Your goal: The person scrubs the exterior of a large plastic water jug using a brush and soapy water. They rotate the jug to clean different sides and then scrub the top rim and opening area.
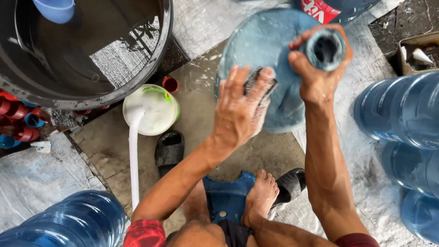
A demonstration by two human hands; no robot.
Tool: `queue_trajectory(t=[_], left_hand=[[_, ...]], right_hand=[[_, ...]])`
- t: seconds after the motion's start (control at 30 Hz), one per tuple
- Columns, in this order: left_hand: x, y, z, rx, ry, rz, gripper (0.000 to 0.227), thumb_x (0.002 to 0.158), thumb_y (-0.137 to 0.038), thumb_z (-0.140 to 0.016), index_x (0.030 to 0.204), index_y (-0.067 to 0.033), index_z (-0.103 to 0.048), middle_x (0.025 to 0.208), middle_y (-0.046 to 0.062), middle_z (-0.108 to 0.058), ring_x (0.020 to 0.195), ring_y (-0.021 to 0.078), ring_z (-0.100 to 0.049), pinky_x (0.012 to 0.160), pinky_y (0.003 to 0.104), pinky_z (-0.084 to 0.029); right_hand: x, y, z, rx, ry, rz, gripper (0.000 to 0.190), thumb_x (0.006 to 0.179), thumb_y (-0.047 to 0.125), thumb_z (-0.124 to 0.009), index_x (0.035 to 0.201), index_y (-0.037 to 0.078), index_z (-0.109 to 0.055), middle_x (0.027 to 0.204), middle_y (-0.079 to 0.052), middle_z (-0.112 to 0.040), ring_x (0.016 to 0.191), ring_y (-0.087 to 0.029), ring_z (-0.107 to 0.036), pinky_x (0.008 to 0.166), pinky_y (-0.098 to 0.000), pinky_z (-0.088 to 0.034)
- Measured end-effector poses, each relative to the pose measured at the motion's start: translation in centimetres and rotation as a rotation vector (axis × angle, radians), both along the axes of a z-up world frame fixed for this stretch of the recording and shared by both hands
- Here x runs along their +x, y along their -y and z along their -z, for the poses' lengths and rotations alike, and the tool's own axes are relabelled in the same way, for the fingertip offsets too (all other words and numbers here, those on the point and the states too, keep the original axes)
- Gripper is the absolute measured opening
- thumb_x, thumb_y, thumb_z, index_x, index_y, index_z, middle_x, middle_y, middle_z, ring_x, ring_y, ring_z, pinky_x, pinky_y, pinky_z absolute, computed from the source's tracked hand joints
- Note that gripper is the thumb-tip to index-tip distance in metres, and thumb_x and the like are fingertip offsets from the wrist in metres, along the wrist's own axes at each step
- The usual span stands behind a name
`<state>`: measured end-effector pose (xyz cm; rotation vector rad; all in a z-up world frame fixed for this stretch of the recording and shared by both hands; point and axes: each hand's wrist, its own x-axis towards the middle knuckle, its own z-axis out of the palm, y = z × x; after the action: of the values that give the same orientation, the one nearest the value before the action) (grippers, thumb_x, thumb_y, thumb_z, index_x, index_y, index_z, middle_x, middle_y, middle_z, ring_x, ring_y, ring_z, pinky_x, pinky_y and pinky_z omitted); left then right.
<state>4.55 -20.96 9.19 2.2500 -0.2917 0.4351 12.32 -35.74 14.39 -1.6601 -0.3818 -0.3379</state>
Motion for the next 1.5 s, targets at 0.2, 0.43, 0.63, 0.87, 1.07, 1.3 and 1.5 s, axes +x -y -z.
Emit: queue_trajectory(t=[0.2,0.43,0.63,0.87,1.07,1.3,1.5], left_hand=[[10.8,3.7,-1.7,0.513,0.302,-0.128,0.032,0.089,-0.019,-0.042,0.114,-0.0173,-0.063,0.112,-0.007,-0.058,0.080,0.0226,-0.059,0.032,0.032,-0.046],[2.5,5.0,-3.4,0.466,0.183,-0.170,0.046,0.095,-0.029,-0.050,0.139,-0.0318,-0.040,0.138,0.013,-0.046,0.122,0.0438,-0.054,0.081,0.039,-0.057],[8.0,1.5,-1.8,0.044,-0.090,0.026,0.040,0.092,-0.023,-0.043,0.132,-0.0201,-0.047,0.125,0.013,-0.050,0.101,0.0368,-0.058,0.070,0.040,-0.051],[2.0,5.3,0.7,-0.242,0.115,0.042,0.039,0.101,-0.003,-0.049,0.139,-0.0094,-0.043,0.146,0.007,-0.042,0.141,0.0345,-0.038,0.101,0.039,-0.057],[6.4,3.7,1.5,-0.403,-0.098,0.196,0.058,0.099,-0.007,-0.047,0.150,-0.0173,-0.020,0.158,0.011,-0.023,0.146,0.0303,-0.037,0.121,0.037,-0.035],[4.0,4.3,-1.4,-0.091,0.299,0.006,0.032,0.097,0.003,-0.058,0.126,0.0118,-0.048,0.136,0.026,-0.041,0.117,0.0505,-0.053,0.095,0.050,-0.059],[2.7,4.7,-2.6,-0.407,-0.052,-0.051,0.050,0.103,-0.013,-0.043,0.146,-0.0309,-0.024,0.139,0.010,-0.052,0.061,0.0145,-0.058,0.047,0.023,-0.052]], right_hand=[[-4.0,2.9,0.7,0.089,0.135,-0.149,0.032,0.077,0.020,-0.072,0.087,0.003,-0.047,0.074,-0.012,-0.053,0.070,-0.023,-0.059,0.073,-0.0351,-0.054],[-1.4,6.9,1.4,0.148,0.184,0.145,0.025,0.075,0.018,-0.065,0.087,0.006,-0.046,0.072,-0.010,-0.050,0.067,-0.026,-0.059,0.071,-0.0361,-0.051],[-2.1,7.1,2.6,0.205,0.202,0.076,0.029,0.074,0.021,-0.070,0.089,0.008,-0.048,0.073,-0.011,-0.054,0.067,-0.026,-0.060,0.072,-0.0362,-0.052],[-1.4,15.3,5.1,0.245,0.085,-0.158,0.041,0.067,0.001,-0.058,0.102,0.015,-0.043,0.092,0.002,-0.052,0.088,-0.015,-0.056,0.092,-0.0281,-0.049],[-4.1,13.7,5.0,0.348,0.098,0.108,0.028,0.069,0.018,-0.056,0.096,0.013,-0.050,0.079,-0.007,-0.053,0.075,-0.027,-0.057,0.081,-0.0376,-0.052],[-3.6,15.0,5.2,0.401,0.008,0.040,0.026,0.068,0.014,-0.053,0.094,0.017,-0.050,0.080,0.000,-0.053,0.079,-0.021,-0.056,0.088,-0.0328,-0.049],[-3.2,14.1,5.1,0.360,0.115,-0.090,0.029,0.070,0.013,-0.052,0.099,0.014,-0.051,0.087,-0.002,-0.056,0.084,-0.023,-0.058,0.089,-0.0367,-0.051]])
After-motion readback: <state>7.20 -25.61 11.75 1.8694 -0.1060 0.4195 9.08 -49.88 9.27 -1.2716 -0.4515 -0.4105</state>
